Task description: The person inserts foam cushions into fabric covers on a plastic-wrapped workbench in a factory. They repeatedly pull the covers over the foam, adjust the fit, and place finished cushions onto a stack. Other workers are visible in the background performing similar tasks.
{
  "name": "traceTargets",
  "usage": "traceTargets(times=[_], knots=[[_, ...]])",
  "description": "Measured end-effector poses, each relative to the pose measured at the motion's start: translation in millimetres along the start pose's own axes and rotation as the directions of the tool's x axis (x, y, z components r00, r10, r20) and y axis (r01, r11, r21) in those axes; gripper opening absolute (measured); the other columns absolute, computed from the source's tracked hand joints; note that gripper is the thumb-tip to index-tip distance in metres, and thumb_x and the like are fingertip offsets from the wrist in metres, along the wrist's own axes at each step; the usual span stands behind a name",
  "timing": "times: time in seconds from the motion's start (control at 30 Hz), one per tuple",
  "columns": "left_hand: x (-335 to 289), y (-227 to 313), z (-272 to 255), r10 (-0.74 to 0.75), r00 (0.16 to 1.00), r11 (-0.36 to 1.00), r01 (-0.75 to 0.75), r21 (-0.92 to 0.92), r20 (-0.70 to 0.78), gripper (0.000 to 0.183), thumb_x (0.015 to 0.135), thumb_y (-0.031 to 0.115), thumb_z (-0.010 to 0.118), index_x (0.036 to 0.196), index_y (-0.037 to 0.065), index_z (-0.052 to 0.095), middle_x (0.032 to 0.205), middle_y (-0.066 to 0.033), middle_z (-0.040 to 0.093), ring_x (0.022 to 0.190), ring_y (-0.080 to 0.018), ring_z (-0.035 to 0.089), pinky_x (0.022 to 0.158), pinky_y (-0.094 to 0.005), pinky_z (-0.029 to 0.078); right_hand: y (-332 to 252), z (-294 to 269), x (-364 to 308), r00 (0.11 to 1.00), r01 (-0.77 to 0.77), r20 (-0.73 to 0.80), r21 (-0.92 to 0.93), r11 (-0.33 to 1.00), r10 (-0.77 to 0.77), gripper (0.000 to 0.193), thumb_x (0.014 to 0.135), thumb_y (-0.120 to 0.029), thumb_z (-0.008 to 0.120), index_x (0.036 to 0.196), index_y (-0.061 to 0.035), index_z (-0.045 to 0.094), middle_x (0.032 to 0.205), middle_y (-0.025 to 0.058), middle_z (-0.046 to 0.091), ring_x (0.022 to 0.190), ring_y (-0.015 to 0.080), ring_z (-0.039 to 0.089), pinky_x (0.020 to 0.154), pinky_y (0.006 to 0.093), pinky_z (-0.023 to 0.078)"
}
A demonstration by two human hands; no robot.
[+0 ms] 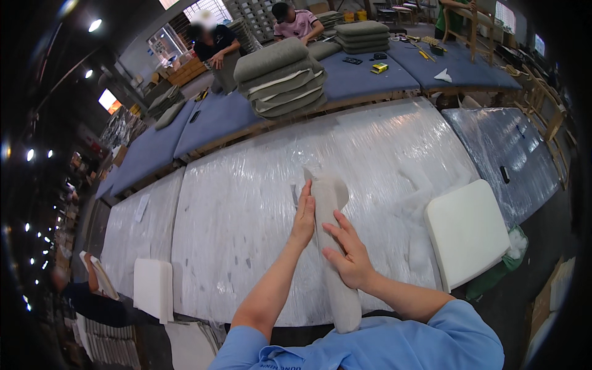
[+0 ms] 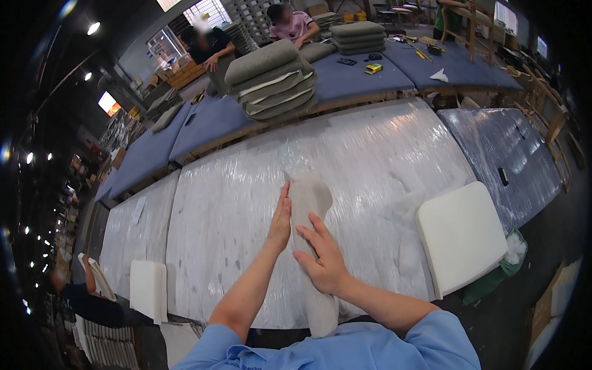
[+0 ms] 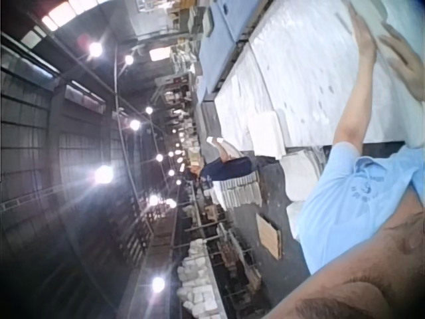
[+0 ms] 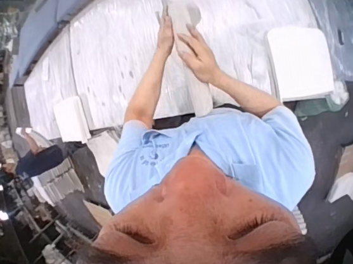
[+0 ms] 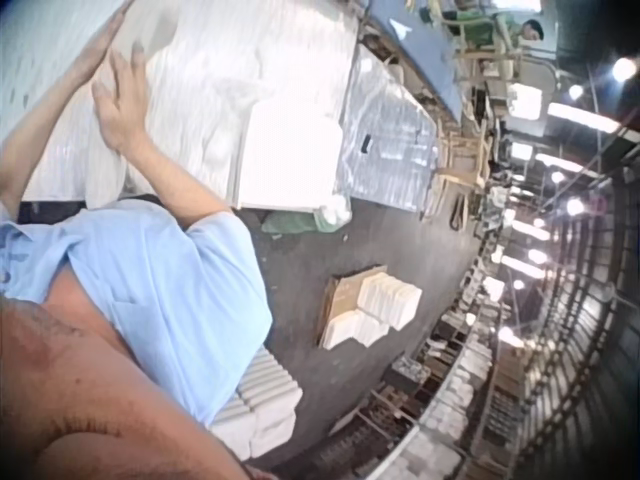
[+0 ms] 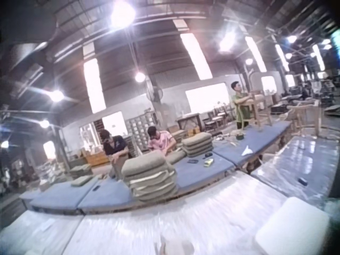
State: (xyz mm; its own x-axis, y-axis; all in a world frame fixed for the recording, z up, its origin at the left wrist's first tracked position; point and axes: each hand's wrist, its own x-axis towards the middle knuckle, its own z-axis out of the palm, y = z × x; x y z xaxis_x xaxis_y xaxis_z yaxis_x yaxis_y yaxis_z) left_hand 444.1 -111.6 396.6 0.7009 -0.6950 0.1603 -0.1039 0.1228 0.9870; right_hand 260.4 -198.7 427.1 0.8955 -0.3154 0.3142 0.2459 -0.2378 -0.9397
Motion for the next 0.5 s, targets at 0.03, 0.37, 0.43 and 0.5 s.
traceTargets(times=[0.03, 0.37, 0.43, 0.5], knots=[[8.1, 0.4, -5.9, -0.022, 1.000, 1.000, 0.022, 0.017, 0.000, 0.074, 0.110, 0.044, 0.047, 0.167, 0.009, 0.015, 0.174, -0.0150, 0.011, 0.160, -0.0288, 0.013, 0.127, -0.0379, 0.014, 2.6, -0.1, 0.8, 1.000, -0.003, -0.016, 0.023, 1.000, 0.004, 0.056, 0.094, -0.020, 0.070, 0.144, -0.0020, 0.055, 0.165, 0.0274, 0.028, 0.152, 0.0393, 0.033, 0.121, 0.0431, 0.033], [76.3, 1.1, -85.0, -0.253, 0.949, 0.957, 0.274, -0.091, 0.189, 0.097, 0.088, 0.035, 0.082, 0.163, 0.004, 0.028, 0.150, -0.0124, 0.052, 0.142, -0.0256, 0.042, 0.123, -0.0394, 0.021, -5.4, 11.9, 9.4, 0.995, -0.049, -0.085, 0.027, 0.998, 0.051, 0.058, 0.090, -0.017, 0.074, 0.142, -0.0001, 0.056, 0.159, 0.0273, 0.035, 0.148, 0.0368, 0.039, 0.118, 0.0424, 0.038], [77.4, -1.8, -90.2, -0.300, 0.932, 0.943, 0.322, -0.086, 0.201, 0.085, 0.090, 0.036, 0.081, 0.157, 0.003, 0.041, 0.136, -0.0071, 0.062, 0.134, -0.0207, 0.049, 0.119, -0.0366, 0.029, -14.0, 14.5, 11.1, 0.992, -0.075, -0.097, 0.017, 0.997, 0.077, 0.060, 0.089, -0.018, 0.075, 0.143, -0.0002, 0.056, 0.159, 0.0276, 0.035, 0.148, 0.0378, 0.040, 0.117, 0.0427, 0.039], [77.7, -7.8, -93.8, -0.305, 0.922, 0.933, 0.339, -0.117, 0.238, 0.079, 0.093, 0.038, 0.078, 0.155, 0.004, 0.044, 0.134, -0.0051, 0.064, 0.127, -0.0180, 0.056, 0.113, -0.0345, 0.038, -10.2, 18.6, 10.1, 0.996, -0.035, -0.084, -0.047, 0.998, 0.031, 0.061, 0.089, -0.020, 0.075, 0.144, -0.0006, 0.055, 0.159, 0.0277, 0.035, 0.148, 0.0395, 0.039, 0.117, 0.0435, 0.038]])
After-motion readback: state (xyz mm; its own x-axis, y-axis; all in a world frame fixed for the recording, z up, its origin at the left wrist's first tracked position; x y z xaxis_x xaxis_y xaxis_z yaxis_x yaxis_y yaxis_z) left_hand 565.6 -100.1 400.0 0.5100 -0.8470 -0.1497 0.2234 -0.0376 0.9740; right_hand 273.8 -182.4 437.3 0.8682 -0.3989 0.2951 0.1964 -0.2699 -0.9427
